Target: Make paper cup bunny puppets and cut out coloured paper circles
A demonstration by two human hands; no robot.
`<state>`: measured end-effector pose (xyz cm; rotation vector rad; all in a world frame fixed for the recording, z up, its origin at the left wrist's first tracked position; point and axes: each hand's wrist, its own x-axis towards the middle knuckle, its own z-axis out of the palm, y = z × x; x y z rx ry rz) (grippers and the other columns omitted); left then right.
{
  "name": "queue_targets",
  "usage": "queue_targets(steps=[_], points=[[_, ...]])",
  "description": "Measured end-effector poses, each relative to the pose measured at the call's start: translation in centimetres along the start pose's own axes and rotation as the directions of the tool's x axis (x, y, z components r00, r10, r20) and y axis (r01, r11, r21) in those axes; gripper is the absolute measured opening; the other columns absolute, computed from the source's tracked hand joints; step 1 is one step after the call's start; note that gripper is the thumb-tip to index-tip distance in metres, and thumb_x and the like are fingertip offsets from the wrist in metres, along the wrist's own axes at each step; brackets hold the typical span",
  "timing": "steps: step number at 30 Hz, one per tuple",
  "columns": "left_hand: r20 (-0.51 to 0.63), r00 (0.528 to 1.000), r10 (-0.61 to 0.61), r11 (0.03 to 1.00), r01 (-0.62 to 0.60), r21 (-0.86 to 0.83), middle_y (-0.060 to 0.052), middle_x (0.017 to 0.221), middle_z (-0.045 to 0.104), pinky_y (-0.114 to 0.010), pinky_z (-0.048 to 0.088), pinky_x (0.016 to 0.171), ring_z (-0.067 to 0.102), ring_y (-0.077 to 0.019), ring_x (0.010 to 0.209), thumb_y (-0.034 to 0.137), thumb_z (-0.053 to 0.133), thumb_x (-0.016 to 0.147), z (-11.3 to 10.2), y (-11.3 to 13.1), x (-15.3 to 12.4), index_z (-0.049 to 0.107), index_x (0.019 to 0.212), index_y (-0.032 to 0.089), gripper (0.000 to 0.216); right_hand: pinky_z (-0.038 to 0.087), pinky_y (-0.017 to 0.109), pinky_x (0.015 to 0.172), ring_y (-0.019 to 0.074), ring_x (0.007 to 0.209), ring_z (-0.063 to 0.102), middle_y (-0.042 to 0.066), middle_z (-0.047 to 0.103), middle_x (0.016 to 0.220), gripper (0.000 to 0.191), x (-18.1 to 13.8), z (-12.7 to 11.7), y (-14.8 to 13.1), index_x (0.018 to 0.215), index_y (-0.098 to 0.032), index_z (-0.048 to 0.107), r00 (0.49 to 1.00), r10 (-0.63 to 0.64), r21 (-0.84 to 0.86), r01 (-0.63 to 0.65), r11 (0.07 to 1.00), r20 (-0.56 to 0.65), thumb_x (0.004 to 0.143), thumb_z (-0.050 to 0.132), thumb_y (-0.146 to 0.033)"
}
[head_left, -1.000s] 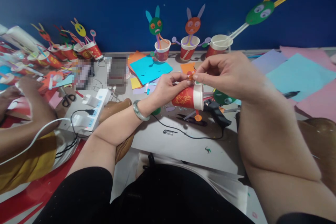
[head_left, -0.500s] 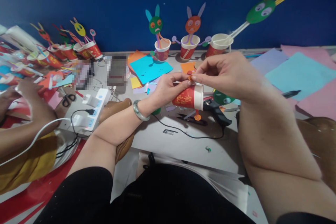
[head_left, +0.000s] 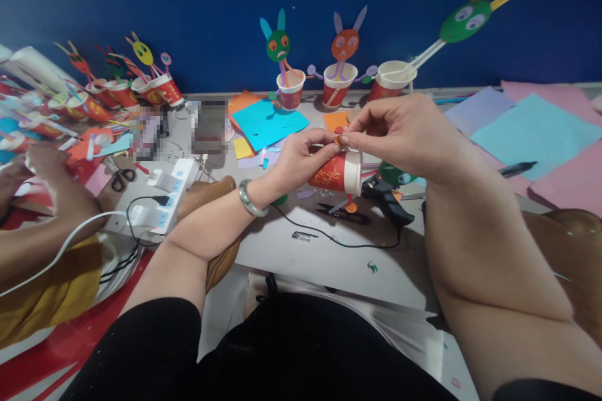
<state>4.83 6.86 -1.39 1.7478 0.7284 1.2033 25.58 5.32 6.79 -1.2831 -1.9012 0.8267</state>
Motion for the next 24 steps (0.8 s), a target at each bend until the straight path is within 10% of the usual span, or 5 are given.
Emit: queue_targets(steps=[24], points=[[0.018,0.998,-0.067,0.992,0.068,-0.108,-0.006,0.095,0.085,-0.029,0.061,0.08,0.077,-0.0171,0.088,0.064,0.092,0.088,0.01,-0.34,0.15,0.086,0.095,0.02,0.045,0.047,0.038,0.062,0.0219,0.071,0.065,0.005,0.071,0.073,0.022,-0.04,0.13,-0.4,0.076,-0.025,0.074,0.996,-0.086,-0.027,0.086,0.996,-0.002,0.085,0.089,-0.038]])
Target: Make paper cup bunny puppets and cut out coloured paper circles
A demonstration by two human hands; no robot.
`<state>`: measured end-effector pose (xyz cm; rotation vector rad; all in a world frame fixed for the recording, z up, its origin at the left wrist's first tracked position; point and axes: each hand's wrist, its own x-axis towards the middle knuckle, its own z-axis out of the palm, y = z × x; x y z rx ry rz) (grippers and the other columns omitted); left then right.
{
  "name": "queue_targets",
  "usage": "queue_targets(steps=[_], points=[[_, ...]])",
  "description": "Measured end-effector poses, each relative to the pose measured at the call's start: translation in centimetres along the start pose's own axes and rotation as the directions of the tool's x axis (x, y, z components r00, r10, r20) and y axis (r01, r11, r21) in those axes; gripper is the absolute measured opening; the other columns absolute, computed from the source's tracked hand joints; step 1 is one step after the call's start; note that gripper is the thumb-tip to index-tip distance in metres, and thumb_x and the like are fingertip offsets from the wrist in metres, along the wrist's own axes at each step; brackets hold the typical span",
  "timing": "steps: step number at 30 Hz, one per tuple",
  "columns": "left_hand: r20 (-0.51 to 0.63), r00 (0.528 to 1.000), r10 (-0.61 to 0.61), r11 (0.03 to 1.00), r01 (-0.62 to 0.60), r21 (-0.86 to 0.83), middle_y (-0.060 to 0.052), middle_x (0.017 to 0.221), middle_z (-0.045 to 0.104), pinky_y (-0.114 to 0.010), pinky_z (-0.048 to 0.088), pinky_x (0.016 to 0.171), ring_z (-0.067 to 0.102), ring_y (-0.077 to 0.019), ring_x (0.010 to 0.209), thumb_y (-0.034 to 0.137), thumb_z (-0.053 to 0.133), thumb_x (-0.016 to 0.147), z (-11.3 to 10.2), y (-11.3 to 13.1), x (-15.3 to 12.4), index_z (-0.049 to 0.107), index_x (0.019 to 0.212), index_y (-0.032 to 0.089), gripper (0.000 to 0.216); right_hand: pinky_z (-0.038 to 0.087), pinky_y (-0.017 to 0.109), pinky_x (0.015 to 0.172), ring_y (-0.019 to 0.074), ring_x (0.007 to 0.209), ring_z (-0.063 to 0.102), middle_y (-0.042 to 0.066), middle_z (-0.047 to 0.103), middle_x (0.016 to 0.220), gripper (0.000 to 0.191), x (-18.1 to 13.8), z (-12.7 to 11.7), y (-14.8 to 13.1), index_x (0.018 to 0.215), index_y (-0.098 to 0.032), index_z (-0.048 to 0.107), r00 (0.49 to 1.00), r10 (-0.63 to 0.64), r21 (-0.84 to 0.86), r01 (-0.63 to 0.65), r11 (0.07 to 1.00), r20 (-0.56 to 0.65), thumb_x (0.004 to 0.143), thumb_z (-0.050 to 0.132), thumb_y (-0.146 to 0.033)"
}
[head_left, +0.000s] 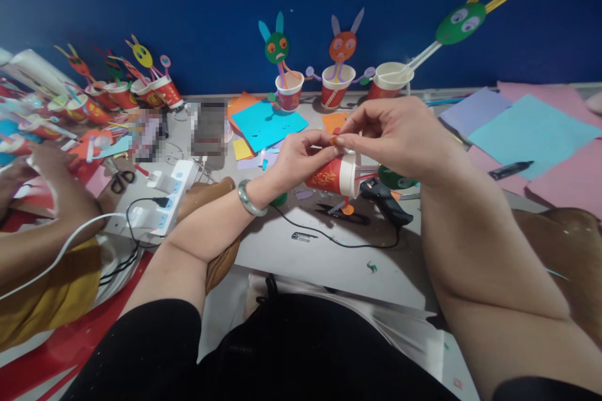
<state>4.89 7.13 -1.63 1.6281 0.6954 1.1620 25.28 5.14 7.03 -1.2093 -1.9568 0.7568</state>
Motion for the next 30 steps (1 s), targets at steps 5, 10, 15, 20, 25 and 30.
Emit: queue_targets(steps=[5,10,15,20,25,30], points=[[-0.029,0.997,-0.068,0.994,0.066,-0.083,-0.003,0.091,0.084,-0.028,0.06,0.076,0.074,-0.0148,0.083,0.058,0.096,0.084,0.1,0.0,0.0,0.085,0.091,0.019,0.041,0.052,0.038,0.065,0.024,0.076,0.069,0.005,0.073,0.079,0.021,-0.1,0.4,0.1,0.09,-0.026,0.076,0.999,-0.009,-0.045,0.007,0.999,-0.045,0.088,0.091,-0.04],[-0.134,0.977,-0.165,0.972,0.137,-0.192,-0.001,0.09,0.082,-0.027,0.058,0.074,0.072,-0.0127,0.08,0.056,0.099,0.083,-0.4,0.5,0.4,0.082,0.088,0.02,0.04,0.048,0.037,0.062,0.0174,0.066,0.061,0.007,0.079,0.092,0.016,-0.4,0.2,-0.8,0.098,-0.024,0.076,0.967,-0.025,-0.074,0.007,0.997,-0.253,0.089,0.088,-0.03],[-0.262,0.946,-0.188,0.948,0.106,-0.299,0.001,0.088,0.079,-0.026,0.059,0.076,0.071,-0.0118,0.079,0.051,0.098,0.087,-1.3,0.5,1.2,0.08,0.089,0.021,0.035,0.043,0.036,0.06,0.0158,0.06,0.056,0.004,0.075,0.075,0.022,-1.4,-0.1,-1.9,0.084,-0.023,0.076,0.967,-0.081,-0.072,0.066,0.995,-0.242,0.09,0.087,-0.041],[-0.346,0.918,-0.192,0.938,0.069,-0.338,0.001,0.091,0.08,-0.026,0.06,0.082,0.073,-0.0113,0.082,0.04,0.094,0.093,-1.6,0.3,1.7,0.08,0.091,0.021,0.023,0.041,0.036,0.064,0.0169,0.056,0.054,-0.001,0.064,0.06,0.021,-1.9,0.7,-2.0,0.085,-0.025,0.077,0.995,-0.08,-0.211,0.065,0.975,-0.064,0.095,0.082,-0.043],[-0.354,0.921,-0.16,0.94,0.032,-0.34,0.0,0.097,0.082,-0.028,0.062,0.086,0.076,-0.0129,0.087,0.039,0.095,0.092,-1.7,0.0,1.6,0.082,0.094,0.022,0.022,0.036,0.037,0.064,0.0195,0.059,0.053,0.001,0.059,0.057,0.031,-1.6,1.1,-1.5,0.072,-0.025,0.068,0.994,-0.11,-0.329,0.098,0.939,-0.02,0.099,0.073,-0.04],[-0.302,0.951,-0.07,0.953,-0.026,-0.302,-0.003,0.106,0.085,-0.036,0.063,0.097,0.08,-0.0182,0.098,0.051,0.098,0.086,-2.1,-0.2,1.7,0.084,0.103,0.023,0.035,0.033,0.038,0.065,0.0216,0.062,0.054,0.002,0.058,0.059,0.033,-1.4,0.8,-1.4,0.073,-0.026,0.065,0.996,-0.092,-0.342,0.086,0.936,-0.003,0.102,0.069,-0.042]])
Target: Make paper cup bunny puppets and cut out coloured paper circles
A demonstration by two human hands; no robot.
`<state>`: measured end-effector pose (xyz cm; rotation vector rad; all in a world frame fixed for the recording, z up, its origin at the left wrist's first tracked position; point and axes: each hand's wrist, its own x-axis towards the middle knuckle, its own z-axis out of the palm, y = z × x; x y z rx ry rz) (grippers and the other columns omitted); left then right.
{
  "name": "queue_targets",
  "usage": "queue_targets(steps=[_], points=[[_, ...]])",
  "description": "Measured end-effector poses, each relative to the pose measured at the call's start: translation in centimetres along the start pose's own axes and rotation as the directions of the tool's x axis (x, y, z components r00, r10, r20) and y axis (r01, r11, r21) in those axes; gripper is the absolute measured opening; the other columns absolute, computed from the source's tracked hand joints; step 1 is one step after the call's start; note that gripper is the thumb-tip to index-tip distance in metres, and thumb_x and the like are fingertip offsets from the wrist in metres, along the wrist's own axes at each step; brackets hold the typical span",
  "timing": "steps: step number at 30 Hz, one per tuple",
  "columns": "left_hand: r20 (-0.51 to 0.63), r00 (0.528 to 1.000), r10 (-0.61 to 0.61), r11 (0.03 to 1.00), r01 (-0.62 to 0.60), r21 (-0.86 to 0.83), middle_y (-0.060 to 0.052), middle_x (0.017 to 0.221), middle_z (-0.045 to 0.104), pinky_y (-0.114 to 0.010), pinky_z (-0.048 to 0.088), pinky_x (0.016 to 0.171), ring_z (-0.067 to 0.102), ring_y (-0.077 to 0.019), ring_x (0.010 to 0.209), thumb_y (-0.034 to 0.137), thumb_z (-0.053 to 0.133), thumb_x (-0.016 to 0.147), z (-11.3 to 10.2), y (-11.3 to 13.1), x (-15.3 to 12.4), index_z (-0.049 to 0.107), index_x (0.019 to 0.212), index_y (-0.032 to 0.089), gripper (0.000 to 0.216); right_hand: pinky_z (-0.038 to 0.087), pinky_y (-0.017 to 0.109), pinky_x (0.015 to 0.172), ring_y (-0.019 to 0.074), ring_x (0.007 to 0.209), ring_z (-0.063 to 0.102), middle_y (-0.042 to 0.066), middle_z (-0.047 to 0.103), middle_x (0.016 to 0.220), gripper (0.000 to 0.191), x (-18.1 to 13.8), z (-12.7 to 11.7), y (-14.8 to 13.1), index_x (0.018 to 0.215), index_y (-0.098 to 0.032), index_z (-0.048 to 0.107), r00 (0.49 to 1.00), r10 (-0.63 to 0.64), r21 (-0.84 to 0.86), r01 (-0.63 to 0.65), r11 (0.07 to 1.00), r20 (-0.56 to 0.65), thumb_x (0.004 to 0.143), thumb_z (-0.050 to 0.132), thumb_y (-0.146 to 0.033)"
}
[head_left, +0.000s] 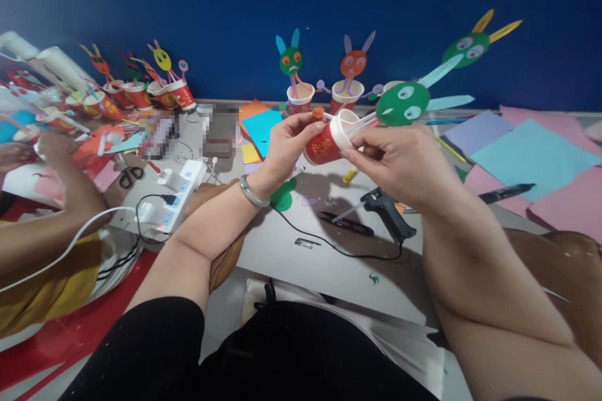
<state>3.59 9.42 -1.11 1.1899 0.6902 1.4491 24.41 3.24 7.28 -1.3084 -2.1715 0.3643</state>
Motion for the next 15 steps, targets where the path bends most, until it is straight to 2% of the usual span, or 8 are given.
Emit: queue_targets(steps=[3,6,11,15], points=[[0.004,1.0,0.01,0.999,-0.011,0.045,-0.004,0.108,0.085,-0.037,0.064,0.099,0.079,-0.0187,0.1,0.054,0.099,0.084,-0.5,0.1,0.4,0.085,0.106,0.024,0.039,0.031,0.038,0.065,0.0192,0.059,0.048,0.001,0.056,0.059,0.029,0.1,-0.1,0.0,0.071,-0.026,0.059,1.0,0.012,-0.029,-0.011,1.0,0.015,0.097,0.07,-0.03],[-0.037,0.999,-0.019,0.994,0.023,0.107,-0.004,0.108,0.085,-0.035,0.062,0.099,0.078,-0.0174,0.1,0.051,0.099,0.084,-1.0,0.1,0.9,0.085,0.103,0.025,0.035,0.029,0.038,0.064,0.0182,0.058,0.045,0.0,0.055,0.059,0.031,0.2,-0.1,-0.1,0.069,-0.026,0.055,1.0,0.004,-0.067,-0.002,0.998,0.031,0.096,0.071,-0.027],[-0.074,0.997,-0.022,0.987,0.034,0.159,-0.002,0.098,0.082,-0.031,0.059,0.092,0.073,-0.0146,0.092,0.044,0.095,0.09,-1.2,0.0,1.1,0.085,0.096,0.023,0.024,0.029,0.037,0.065,0.0172,0.058,0.043,0.0,0.057,0.061,0.026,0.4,-0.1,-0.5,0.073,-0.025,0.056,0.999,0.016,-0.106,-0.011,0.994,0.046,0.095,0.069,-0.018],[-0.091,0.995,-0.032,0.984,0.048,0.173,-0.002,0.093,0.082,-0.03,0.059,0.088,0.073,-0.0142,0.089,0.048,0.097,0.088,-1.0,0.0,1.0,0.084,0.094,0.022,0.03,0.029,0.036,0.066,0.0165,0.059,0.045,-0.001,0.058,0.062,0.024,0.4,-0.2,-0.7,0.075,-0.024,0.058,0.998,0.038,-0.118,-0.032,0.992,0.051,0.092,0.072,-0.015]])
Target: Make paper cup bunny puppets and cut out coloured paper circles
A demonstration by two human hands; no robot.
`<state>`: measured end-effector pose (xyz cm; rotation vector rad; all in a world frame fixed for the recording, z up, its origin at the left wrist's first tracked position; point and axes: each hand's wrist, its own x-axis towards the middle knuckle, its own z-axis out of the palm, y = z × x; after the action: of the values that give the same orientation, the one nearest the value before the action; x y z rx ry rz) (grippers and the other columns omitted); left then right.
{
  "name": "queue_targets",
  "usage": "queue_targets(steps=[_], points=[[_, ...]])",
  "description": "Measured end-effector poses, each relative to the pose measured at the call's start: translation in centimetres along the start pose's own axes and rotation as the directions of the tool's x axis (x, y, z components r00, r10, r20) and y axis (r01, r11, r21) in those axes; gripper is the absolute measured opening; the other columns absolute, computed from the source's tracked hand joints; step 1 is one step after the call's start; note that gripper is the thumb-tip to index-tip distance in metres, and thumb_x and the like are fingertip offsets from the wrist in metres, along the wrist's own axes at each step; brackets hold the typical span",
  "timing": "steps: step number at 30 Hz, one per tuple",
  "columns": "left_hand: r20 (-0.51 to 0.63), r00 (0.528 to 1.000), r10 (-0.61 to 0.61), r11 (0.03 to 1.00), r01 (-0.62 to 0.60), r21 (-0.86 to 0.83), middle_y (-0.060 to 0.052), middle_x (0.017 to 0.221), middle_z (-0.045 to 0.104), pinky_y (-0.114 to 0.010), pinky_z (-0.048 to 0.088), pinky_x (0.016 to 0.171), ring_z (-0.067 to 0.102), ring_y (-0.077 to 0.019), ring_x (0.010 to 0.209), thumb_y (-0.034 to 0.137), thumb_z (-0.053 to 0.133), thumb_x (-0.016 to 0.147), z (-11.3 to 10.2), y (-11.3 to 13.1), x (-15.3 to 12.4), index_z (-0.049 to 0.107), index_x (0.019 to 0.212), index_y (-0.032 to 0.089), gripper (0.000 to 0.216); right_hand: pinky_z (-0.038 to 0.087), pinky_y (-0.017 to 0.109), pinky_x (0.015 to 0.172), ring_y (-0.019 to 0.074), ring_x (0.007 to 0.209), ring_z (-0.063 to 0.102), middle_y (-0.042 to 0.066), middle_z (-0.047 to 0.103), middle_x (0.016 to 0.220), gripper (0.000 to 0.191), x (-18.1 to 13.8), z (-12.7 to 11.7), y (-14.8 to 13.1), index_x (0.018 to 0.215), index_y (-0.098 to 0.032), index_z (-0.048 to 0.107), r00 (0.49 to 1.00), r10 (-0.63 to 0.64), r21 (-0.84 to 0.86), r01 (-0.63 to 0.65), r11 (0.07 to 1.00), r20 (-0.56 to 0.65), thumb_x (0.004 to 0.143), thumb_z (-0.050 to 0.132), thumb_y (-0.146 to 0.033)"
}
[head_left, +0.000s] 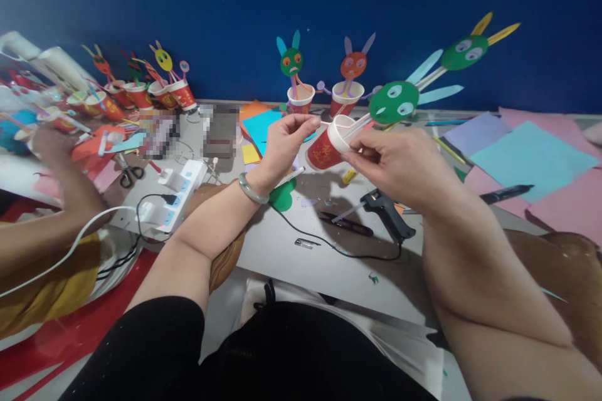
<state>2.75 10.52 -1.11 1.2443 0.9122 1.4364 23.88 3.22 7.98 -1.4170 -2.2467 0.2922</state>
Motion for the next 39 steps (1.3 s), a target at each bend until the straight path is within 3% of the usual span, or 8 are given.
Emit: queue_targets(steps=[7,11,17,24,28,31,35,39], points=[[0.007,1.0,0.007,0.999,-0.006,-0.047,-0.002,0.093,0.082,-0.03,0.06,0.09,0.074,-0.0138,0.089,0.047,0.098,0.087,0.0,0.1,0.1,0.084,0.093,0.021,0.03,0.031,0.038,0.066,0.0222,0.064,0.056,0.003,0.062,0.063,0.026,-0.4,0.3,0.6,0.076,-0.027,0.065,0.998,-0.028,0.094,0.034,0.995,-0.065,0.1,0.072,-0.033],[0.04,0.999,-0.014,0.997,0.017,-0.078,-0.004,0.107,0.083,-0.034,0.061,0.101,0.077,-0.0179,0.106,0.048,0.097,0.089,0.0,0.2,0.1,0.082,0.105,0.022,0.033,0.03,0.039,0.064,0.0259,0.068,0.061,0.005,0.066,0.065,0.033,-0.4,0.2,0.8,0.075,-0.029,0.066,0.996,-0.031,0.084,0.038,0.996,-0.085,0.104,0.069,-0.044],[0.211,0.977,-0.025,0.997,0.039,-0.063,-0.009,0.126,0.08,-0.043,0.061,0.111,0.073,-0.0294,0.132,0.044,0.111,0.065,0.3,-0.1,0.0,0.076,0.122,0.024,0.07,0.027,0.039,0.064,0.0295,0.072,0.064,0.008,0.07,0.07,0.026,-0.2,0.0,1.2,0.08,-0.029,0.069,0.99,-0.011,0.06,0.019,0.998,-0.143,0.101,0.072,-0.044],[0.376,0.921,-0.098,0.993,0.113,-0.018,-0.012,0.124,0.085,-0.042,0.062,0.101,0.079,-0.0275,0.113,0.039,0.112,0.052,0.8,-0.5,0.0,0.08,0.115,0.02,0.074,0.037,0.04,0.067,0.0314,0.078,0.07,0.009,0.075,0.077,0.018,-0.3,0.1,1.0,0.087,-0.029,0.074,0.991,-0.04,0.019,0.043,0.999,-0.125,0.102,0.07,-0.038],[0.322,0.944,-0.079,0.993,0.102,-0.054,-0.012,0.12,0.086,-0.044,0.063,0.103,0.079,-0.0279,0.11,0.047,0.112,0.052,1.2,-0.5,-0.1,0.081,0.111,0.02,0.072,0.045,0.041,0.068,0.0285,0.074,0.07,0.006,0.078,0.083,0.008,-0.5,-0.2,0.5,0.105,-0.031,0.077,0.981,-0.037,0.137,0.064,0.988,-0.19,0.099,0.073,-0.034],[0.266,0.963,-0.051,0.991,0.082,-0.107,-0.012,0.12,0.085,-0.046,0.064,0.105,0.079,-0.03,0.115,0.058,0.111,0.054,1.4,-0.5,-0.1,0.08,0.109,0.021,0.073,0.047,0.042,0.063,0.0233,0.063,0.064,0.004,0.076,0.081,0.017,-0.5,-0.8,0.5,0.112,-0.03,0.074,0.909,-0.01,0.228,0.115,0.967,-0.416,0.095,0.077,-0.03],[0.242,0.968,-0.071,0.977,0.116,-0.178,-0.013,0.124,0.084,-0.05,0.066,0.104,0.079,-0.0334,0.118,0.062,0.11,0.054,1.4,-0.7,0.0,0.079,0.115,0.023,0.078,0.04,0.039,0.053,0.0195,0.056,0.057,0.002,0.068,0.072,0.019,0.2,-1.2,1.3,0.098,-0.028,0.067,0.684,0.034,0.226,0.194,0.955,-0.729,0.084,0.081,-0.03],[0.207,0.976,-0.072,0.974,0.113,-0.198,-0.013,0.127,0.084,-0.054,0.065,0.107,0.078,-0.034,0.121,0.06,0.111,0.053,1.5,-0.8,0.1,0.079,0.119,0.024,0.081,0.039,0.037,0.052,0.0203,0.059,0.061,0.004,0.066,0.073,0.019,0.8,-1.0,1.6,0.09,-0.028,0.062,0.586,0.046,0.218,0.226,0.949,-0.809,0.081,0.077,-0.035]])
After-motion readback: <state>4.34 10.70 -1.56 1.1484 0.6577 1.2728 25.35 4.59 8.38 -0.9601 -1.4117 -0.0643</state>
